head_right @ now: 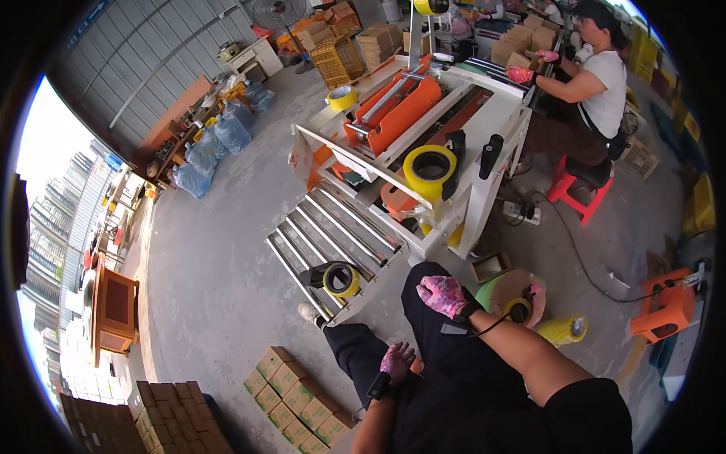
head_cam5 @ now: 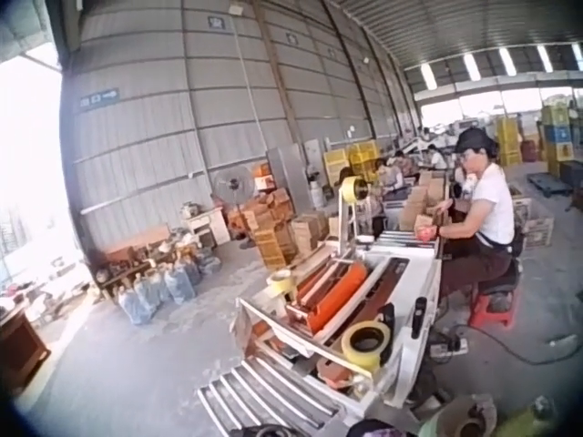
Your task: The person unwraps a roll of tape and loads it into a dispenser, then picks up boxes from a conveyor, applies tape to them, and places them on the floor.
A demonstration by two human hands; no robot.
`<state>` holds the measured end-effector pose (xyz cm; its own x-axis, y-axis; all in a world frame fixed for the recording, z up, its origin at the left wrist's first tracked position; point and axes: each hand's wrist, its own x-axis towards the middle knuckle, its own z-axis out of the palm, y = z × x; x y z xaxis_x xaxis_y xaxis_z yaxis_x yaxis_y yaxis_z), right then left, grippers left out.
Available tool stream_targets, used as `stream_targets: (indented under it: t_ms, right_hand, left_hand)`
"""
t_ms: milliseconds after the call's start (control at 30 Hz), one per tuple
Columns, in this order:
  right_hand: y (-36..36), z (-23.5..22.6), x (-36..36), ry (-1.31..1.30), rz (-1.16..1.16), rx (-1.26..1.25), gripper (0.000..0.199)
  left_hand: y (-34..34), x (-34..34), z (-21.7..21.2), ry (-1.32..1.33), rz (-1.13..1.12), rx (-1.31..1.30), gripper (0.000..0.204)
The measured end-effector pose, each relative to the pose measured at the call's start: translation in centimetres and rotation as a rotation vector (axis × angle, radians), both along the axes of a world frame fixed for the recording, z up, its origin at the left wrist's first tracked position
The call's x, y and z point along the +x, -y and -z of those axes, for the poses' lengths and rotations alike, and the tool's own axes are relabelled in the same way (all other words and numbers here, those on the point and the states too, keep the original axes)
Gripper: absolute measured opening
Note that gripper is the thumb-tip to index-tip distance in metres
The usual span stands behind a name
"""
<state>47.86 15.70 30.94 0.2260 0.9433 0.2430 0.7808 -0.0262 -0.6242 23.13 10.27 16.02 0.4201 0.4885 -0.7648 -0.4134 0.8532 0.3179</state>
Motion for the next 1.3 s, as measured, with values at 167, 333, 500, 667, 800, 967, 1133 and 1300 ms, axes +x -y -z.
stream_targets:
  t_ms: [167,333,500,667,800,967,1133,1300]
  right_hand:
    - [-0.3,0.3,0.2,0.007,0.011,-0.042,0.021]
    - [-0.3,0.0,0.2,-0.018,0.041,-0.038,0.021]
    - [-0.3,-0.1,0.1,-0.012,0.03,0.017,0.022]
    - [0.2,0.3,0.5,-0.07,0.062,0.044,0.018]
    - [0.1,0.1,0.2,-0.135,0.112,0.165,0.02]
    - [0.0,0.2,0.7,-0.218,0.173,0.122,0.023]
    - [-0.5,-0.5,0.3,-0.304,0.138,0.195,0.026]
    - [0.9,1.4,2.5,-0.274,0.236,0.266,0.022]
  left_hand:
    - [-0.3,0.1,-0.3,-0.019,-0.001,0.026,0.057]
    - [-0.3,0.0,-0.4,-0.039,0.035,0.046,0.055]
    - [-0.2,0.0,-0.8,-0.098,0.11,0.09,0.049]
    - [-0.5,0.4,-1.0,-0.135,0.114,0.033,0.047]
    - [-0.2,-0.4,-0.3,-0.139,0.256,0.195,0.046]
    - [-0.4,-0.1,-0.7,-0.19,0.209,0.125,0.049]
    - [-1.6,0.9,-3.4,-0.671,0.197,0.557,0.04]
    - [-8.9,14.9,-20.6,-0.842,0.047,1.472,0.068]
